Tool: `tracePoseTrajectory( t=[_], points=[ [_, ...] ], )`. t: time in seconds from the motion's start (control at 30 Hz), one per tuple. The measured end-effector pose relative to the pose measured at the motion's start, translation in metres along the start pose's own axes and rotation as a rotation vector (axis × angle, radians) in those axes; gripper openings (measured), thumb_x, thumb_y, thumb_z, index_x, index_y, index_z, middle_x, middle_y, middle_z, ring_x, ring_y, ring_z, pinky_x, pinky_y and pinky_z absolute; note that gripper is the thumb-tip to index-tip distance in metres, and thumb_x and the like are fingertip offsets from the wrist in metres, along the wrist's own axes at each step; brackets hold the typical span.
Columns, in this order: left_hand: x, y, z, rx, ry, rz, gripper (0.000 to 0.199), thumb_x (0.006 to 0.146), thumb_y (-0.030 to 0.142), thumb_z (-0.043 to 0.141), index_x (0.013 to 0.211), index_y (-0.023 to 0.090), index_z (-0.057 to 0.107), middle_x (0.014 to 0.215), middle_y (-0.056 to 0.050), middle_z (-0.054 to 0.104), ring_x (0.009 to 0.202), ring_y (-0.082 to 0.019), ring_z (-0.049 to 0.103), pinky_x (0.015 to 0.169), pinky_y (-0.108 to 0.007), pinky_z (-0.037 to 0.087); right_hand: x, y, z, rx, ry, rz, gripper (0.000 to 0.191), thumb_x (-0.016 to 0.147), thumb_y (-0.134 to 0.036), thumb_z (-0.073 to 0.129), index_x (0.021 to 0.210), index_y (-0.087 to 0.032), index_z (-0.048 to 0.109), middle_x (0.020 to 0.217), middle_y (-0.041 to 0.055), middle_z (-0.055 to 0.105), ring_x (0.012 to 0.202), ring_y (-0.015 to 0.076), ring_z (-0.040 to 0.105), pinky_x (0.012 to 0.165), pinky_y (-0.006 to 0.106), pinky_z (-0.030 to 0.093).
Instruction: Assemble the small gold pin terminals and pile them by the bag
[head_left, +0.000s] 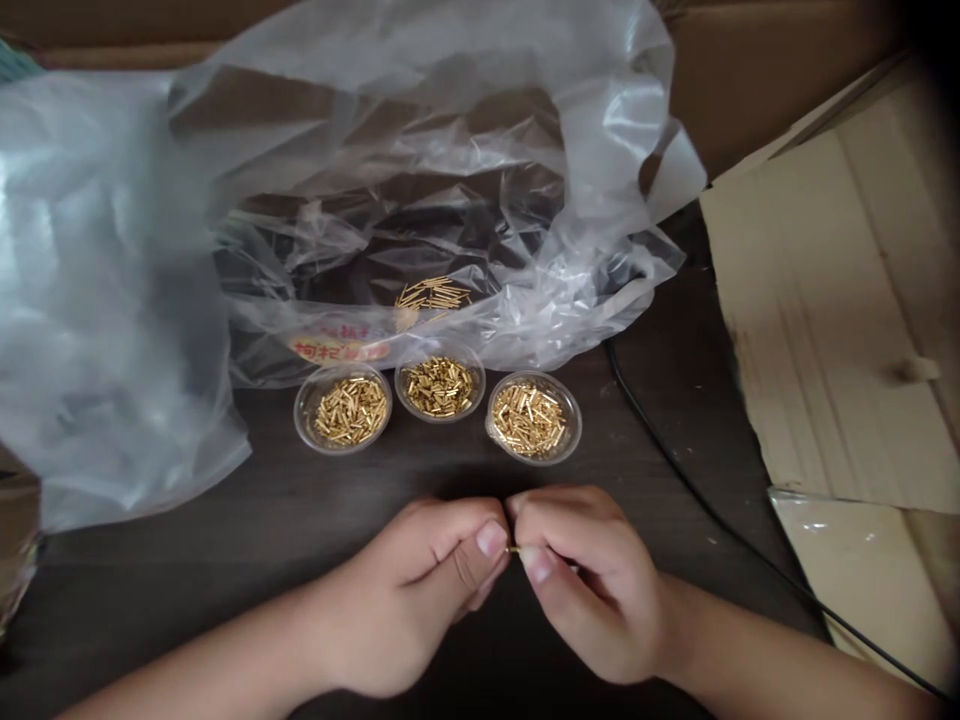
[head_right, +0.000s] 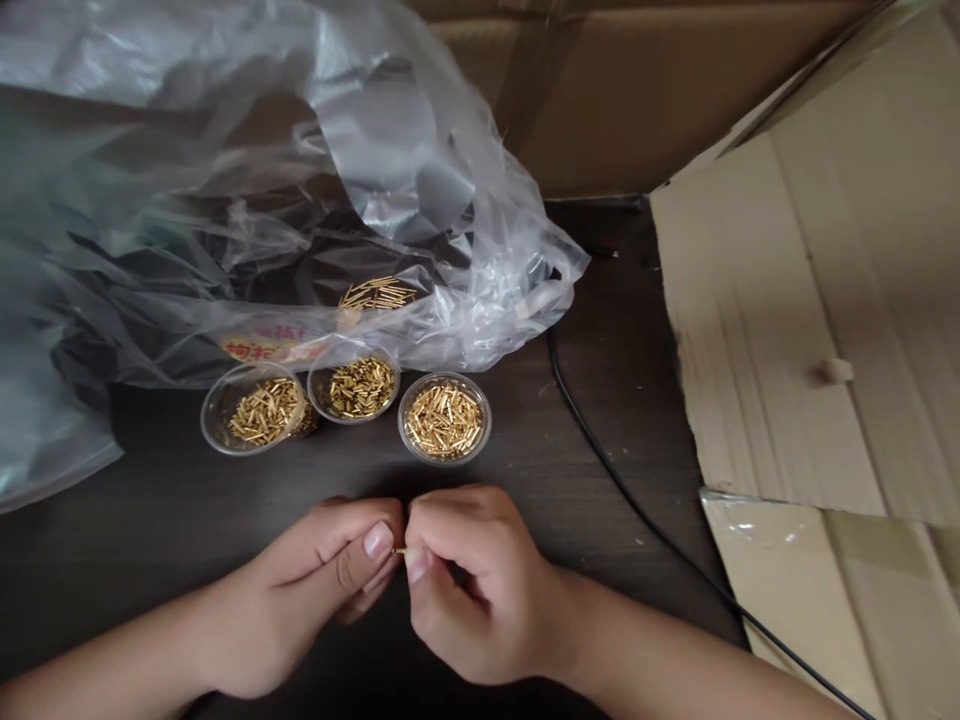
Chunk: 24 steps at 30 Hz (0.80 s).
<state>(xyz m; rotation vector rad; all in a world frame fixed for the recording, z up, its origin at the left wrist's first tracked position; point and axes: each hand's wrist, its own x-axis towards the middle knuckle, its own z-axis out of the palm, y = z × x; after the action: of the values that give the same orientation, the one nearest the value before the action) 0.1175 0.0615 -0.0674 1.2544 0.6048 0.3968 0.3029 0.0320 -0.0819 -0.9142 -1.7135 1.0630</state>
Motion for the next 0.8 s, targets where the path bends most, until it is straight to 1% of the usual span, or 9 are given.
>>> tracePoseTrajectory(
  t=[0.17, 0.37, 0.53, 0.7, 0.8],
  points=[
    [-0.0003, 0.0, 0.0001, 0.038, -0.007, -0.001, 0.048, 0.109, 0.045, 0.037, 0.071, 0.017, 0.043, 0.061, 0.004, 0.041, 0.055, -0.009, 0.036, 0.052, -0.023, 0.032, -0.0001, -0.0012, -0.0011, 0.034, -0.011, 0.026, 0.022, 0.087, -0.014, 0.043, 0.07, -0.02, 0.032, 0.058, -0.0065, 0.032, 0.05, 0.0068, 0.033, 0.05, 0.022, 0.024],
    [0.0, 0.0003, 0.0006, -0.007, -0.009, -0.025, 0.046, 0.109, 0.045, 0.038, 0.071, 0.018, 0.041, 0.061, 0.005, 0.04, 0.055, -0.009, 0.035, 0.051, -0.022, 0.031, -0.0004, -0.0009, -0.0015, 0.057, -0.029, 0.048, 0.022, 0.088, -0.014, 0.044, 0.07, -0.02, 0.032, 0.057, -0.0066, 0.032, 0.05, 0.0068, 0.034, 0.05, 0.022, 0.025],
    [-0.0004, 0.0005, 0.0007, 0.002, 0.003, -0.022, 0.048, 0.108, 0.047, 0.038, 0.072, 0.018, 0.043, 0.061, 0.004, 0.042, 0.055, -0.009, 0.036, 0.051, -0.022, 0.032, 0.0008, -0.0004, -0.0032, 0.057, -0.056, 0.051, 0.022, 0.088, -0.014, 0.044, 0.07, -0.021, 0.033, 0.058, -0.0064, 0.032, 0.051, 0.0072, 0.035, 0.051, 0.023, 0.026],
    [-0.0013, -0.0016, 0.0016, -0.004, 0.024, -0.04, 0.047, 0.108, 0.048, 0.038, 0.072, 0.018, 0.042, 0.06, 0.005, 0.042, 0.053, -0.009, 0.035, 0.049, -0.022, 0.031, 0.0041, -0.0036, -0.0045, 0.024, -0.087, 0.052, 0.021, 0.085, -0.01, 0.043, 0.07, -0.021, 0.032, 0.058, -0.0066, 0.032, 0.051, 0.0071, 0.034, 0.05, 0.022, 0.027],
    [-0.0008, -0.0028, 0.0024, 0.017, 0.053, -0.033, 0.045, 0.108, 0.045, 0.038, 0.072, 0.019, 0.041, 0.059, 0.005, 0.041, 0.052, -0.009, 0.035, 0.048, -0.022, 0.03, 0.0038, -0.0063, -0.004, -0.057, -0.103, 0.017, 0.021, 0.081, -0.006, 0.042, 0.071, -0.021, 0.031, 0.06, -0.0065, 0.033, 0.052, 0.0074, 0.034, 0.051, 0.022, 0.028]
  ],
)
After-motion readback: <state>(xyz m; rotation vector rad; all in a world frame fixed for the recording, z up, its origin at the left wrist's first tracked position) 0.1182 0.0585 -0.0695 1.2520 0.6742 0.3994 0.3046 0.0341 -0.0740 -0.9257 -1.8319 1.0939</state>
